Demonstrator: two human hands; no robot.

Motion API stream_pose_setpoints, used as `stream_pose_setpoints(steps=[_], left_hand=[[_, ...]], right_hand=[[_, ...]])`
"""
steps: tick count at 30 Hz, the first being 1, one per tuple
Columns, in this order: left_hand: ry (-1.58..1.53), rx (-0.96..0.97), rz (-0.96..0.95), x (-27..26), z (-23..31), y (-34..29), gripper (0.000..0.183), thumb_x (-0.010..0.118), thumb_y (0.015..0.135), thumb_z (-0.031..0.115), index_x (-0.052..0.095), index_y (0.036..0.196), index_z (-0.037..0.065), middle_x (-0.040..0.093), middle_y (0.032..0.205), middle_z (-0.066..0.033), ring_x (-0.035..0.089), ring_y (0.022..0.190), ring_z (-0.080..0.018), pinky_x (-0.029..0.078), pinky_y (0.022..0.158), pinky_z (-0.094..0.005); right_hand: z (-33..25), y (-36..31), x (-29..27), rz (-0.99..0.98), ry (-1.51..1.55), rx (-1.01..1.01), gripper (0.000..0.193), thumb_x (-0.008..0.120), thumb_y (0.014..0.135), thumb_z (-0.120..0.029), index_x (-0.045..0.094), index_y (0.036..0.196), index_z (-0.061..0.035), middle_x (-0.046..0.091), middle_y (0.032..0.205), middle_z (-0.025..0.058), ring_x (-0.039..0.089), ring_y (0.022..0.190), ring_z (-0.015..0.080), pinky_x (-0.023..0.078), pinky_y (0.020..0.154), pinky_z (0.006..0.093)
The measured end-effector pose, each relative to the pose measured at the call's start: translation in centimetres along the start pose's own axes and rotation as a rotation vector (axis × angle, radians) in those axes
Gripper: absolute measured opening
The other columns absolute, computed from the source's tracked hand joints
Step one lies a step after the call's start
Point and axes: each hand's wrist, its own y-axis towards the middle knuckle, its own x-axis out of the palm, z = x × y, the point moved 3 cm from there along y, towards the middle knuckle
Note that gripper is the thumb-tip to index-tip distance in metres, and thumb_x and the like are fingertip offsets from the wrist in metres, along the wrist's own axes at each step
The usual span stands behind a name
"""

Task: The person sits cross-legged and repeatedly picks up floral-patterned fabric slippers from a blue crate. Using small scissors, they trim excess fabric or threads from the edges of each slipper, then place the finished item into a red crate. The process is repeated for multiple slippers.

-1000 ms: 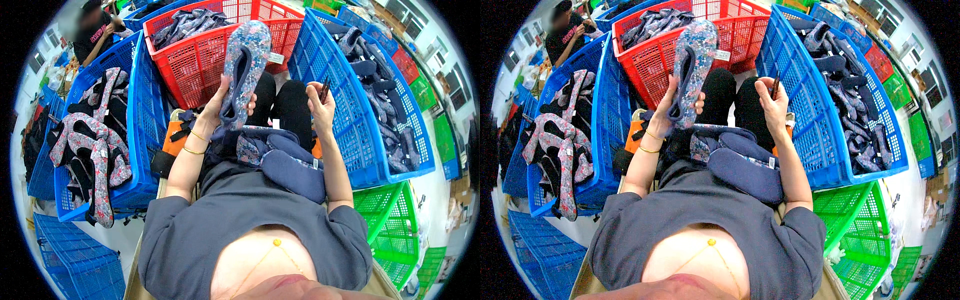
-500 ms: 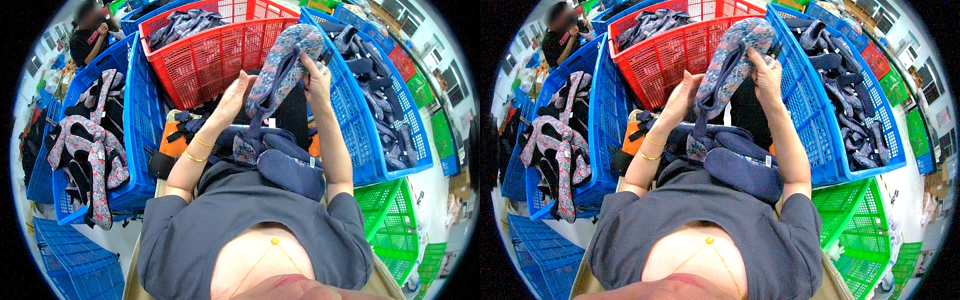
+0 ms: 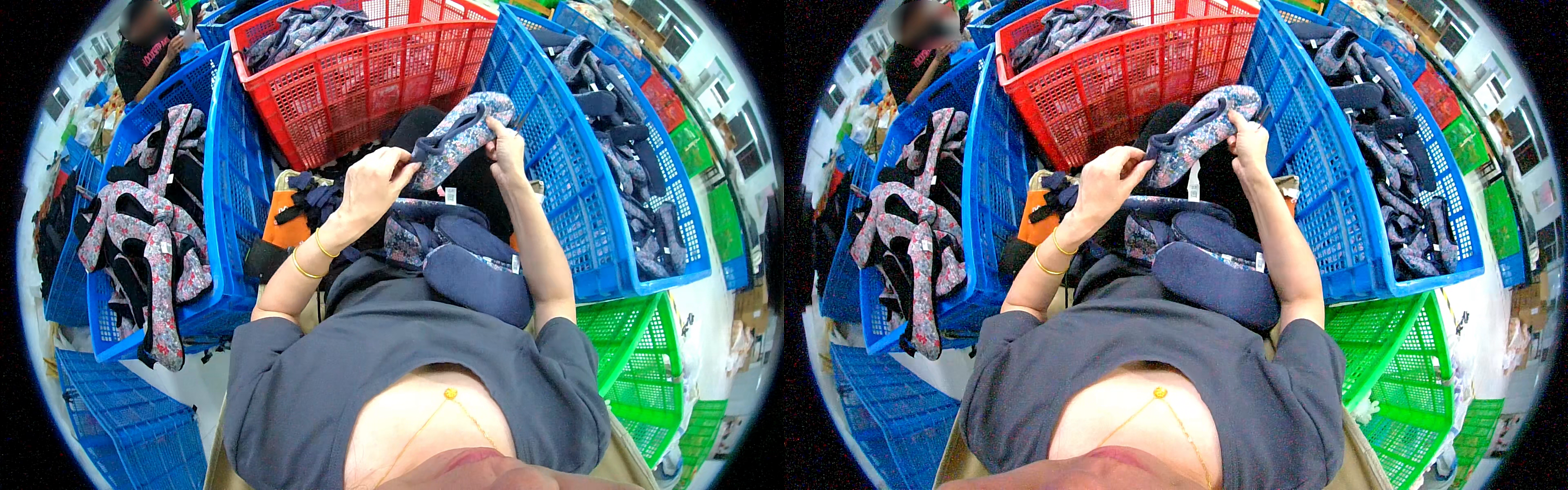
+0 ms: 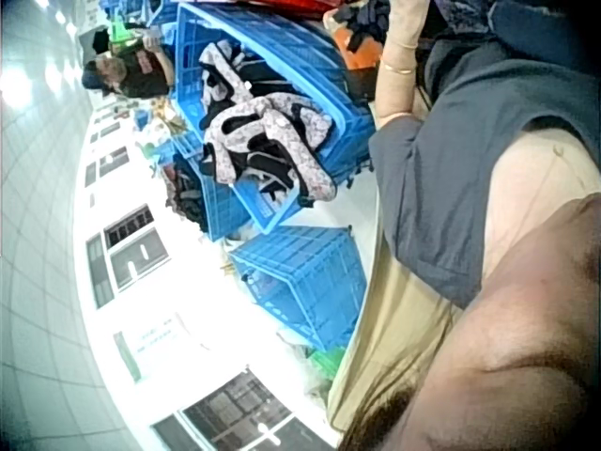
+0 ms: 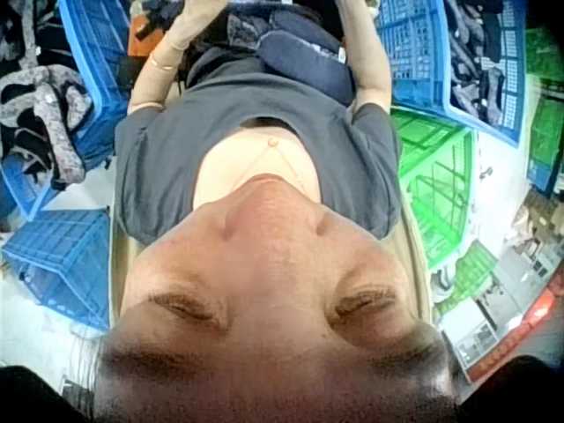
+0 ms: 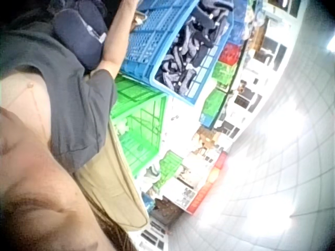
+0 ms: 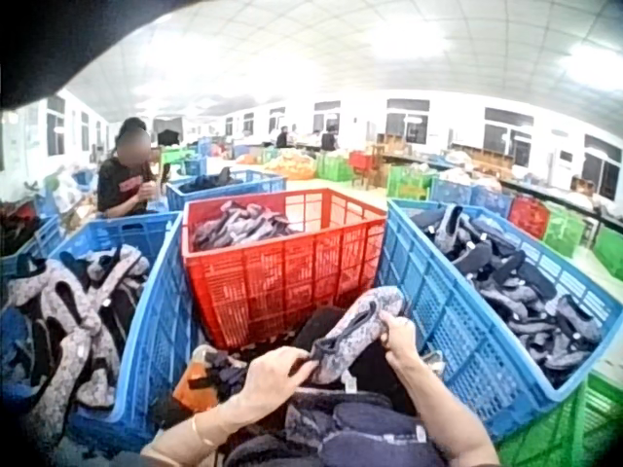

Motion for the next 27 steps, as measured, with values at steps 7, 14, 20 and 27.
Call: stream_pose_setpoints(steps=[7, 14, 20, 27], left_hand=[[-0.514, -0.305, -0.237, 0.6, -3.1, -0.7, 0.019, 0.056, 0.097, 0.016, 0.056, 0.104, -0.002, 0.067, 0.089, -0.0076, 0.064, 0.081, -0.0132, 0.054, 0.073, -0.0279], [-0.913, -0.719, -0.287, 4.2, -5.4, -1.7, 0.041, 0.064, 0.093, 0.031, 0.052, 0.105, -0.006, 0.066, 0.086, -0.0109, 0.063, 0.073, -0.0144, 0.053, 0.065, -0.0282], [-0.517, -0.521, -0.177, 5.5, -6.6, -2.1, 0.025, 0.068, 0.089, 0.022, 0.062, 0.095, -0.002, 0.064, 0.075, -0.0037, 0.057, 0.060, -0.0085, 0.048, 0.056, -0.0235], [-0.855, -0.534, -0.222, 8.1, -7.6, -2.5, 0.019, 0.060, 0.095, 0.019, 0.062, 0.096, 0.000, 0.066, 0.084, -0.0036, 0.062, 0.076, -0.0099, 0.051, 0.072, -0.0241]], right_hand=[[4.8, 0.2, -0.9, 0.024, 0.042, 0.149, 0.016, 0.069, 0.085, -0.018, 0.058, 0.080, -0.0074, 0.058, 0.063, 0.0022, 0.049, 0.043, 0.0079, 0.029, 0.032, 0.0195], [5.1, 0.0, -0.8, 0.086, 0.014, 0.129, 0.021, 0.070, 0.083, -0.019, 0.057, 0.070, -0.0103, 0.054, 0.057, -0.0008, 0.046, 0.038, 0.0086, 0.030, 0.032, 0.0225], [4.6, 0.4, -0.5, 0.026, 0.039, 0.084, 0.023, 0.069, 0.086, -0.022, 0.056, 0.070, -0.0110, 0.054, 0.058, -0.0007, 0.044, 0.039, 0.0075, 0.026, 0.033, 0.0220], [2.2, 2.5, -5.8, 0.079, -0.639, -0.353, 0.055, 0.074, 0.081, -0.041, 0.059, 0.109, 0.0045, 0.061, 0.086, 0.0041, 0.053, 0.072, 0.0097, 0.046, 0.064, 0.0260]])
